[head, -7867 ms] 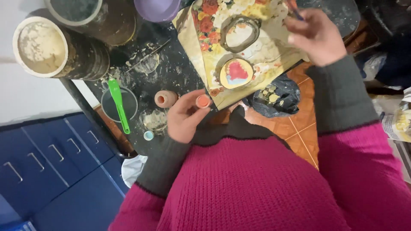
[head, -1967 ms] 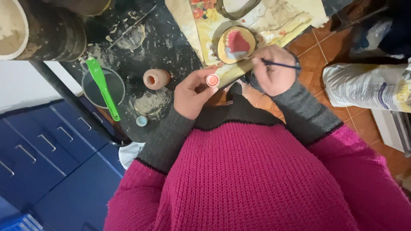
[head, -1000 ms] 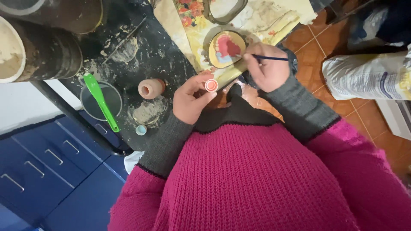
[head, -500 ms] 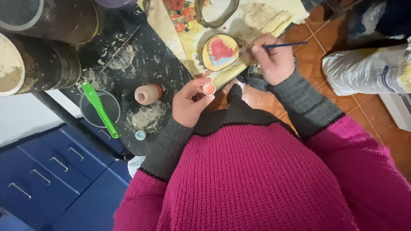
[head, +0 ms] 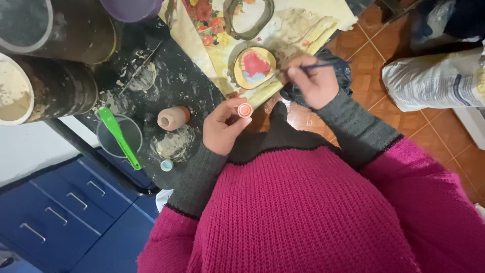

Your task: Applying a liquid substance or stain to a denture prosthesis model using a paintbrush.

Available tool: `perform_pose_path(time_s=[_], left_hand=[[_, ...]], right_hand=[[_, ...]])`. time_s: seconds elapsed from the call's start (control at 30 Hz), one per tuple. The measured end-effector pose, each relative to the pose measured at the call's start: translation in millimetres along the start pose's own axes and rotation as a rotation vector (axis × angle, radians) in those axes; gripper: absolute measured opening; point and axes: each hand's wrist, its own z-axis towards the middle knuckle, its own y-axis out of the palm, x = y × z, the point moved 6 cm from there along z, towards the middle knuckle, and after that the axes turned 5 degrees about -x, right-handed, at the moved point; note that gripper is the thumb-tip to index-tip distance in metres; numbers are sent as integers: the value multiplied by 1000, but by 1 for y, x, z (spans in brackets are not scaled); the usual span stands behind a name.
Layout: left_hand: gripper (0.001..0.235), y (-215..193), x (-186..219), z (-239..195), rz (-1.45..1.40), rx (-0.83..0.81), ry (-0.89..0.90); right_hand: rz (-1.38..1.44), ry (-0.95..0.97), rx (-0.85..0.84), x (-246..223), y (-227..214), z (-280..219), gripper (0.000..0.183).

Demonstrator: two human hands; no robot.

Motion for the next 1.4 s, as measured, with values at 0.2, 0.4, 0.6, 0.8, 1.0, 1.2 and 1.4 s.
perform_pose_path(time_s=[0.2, 0.4, 0.6, 0.8, 1.0, 1.2, 1.4], left_hand=[[38, 0, 5, -1, 10, -11, -4], [39, 1, -1, 1, -62, -10, -38], [39, 0, 4, 2, 0, 4, -27], [40, -4, 3, 2, 62, 22, -1], [42, -1, 14, 1, 48, 34, 1], [44, -8, 2, -5, 39, 68, -17], [42, -6, 11, -7, 17, 86, 7]], right_hand=[[-249, -112, -7, -32, 1, 1, 15], [-280, -129, -5, -23, -6, 2, 9], [-447, -297, -51, -36, 0, 11, 12], [-495, -216, -13, -23, -9, 10, 14], [-531, -270, -75, -47, 2, 36, 11], [-491, -165, -96, -36, -7, 1, 8], [-659, 16, -187, -21, -17, 85, 16]])
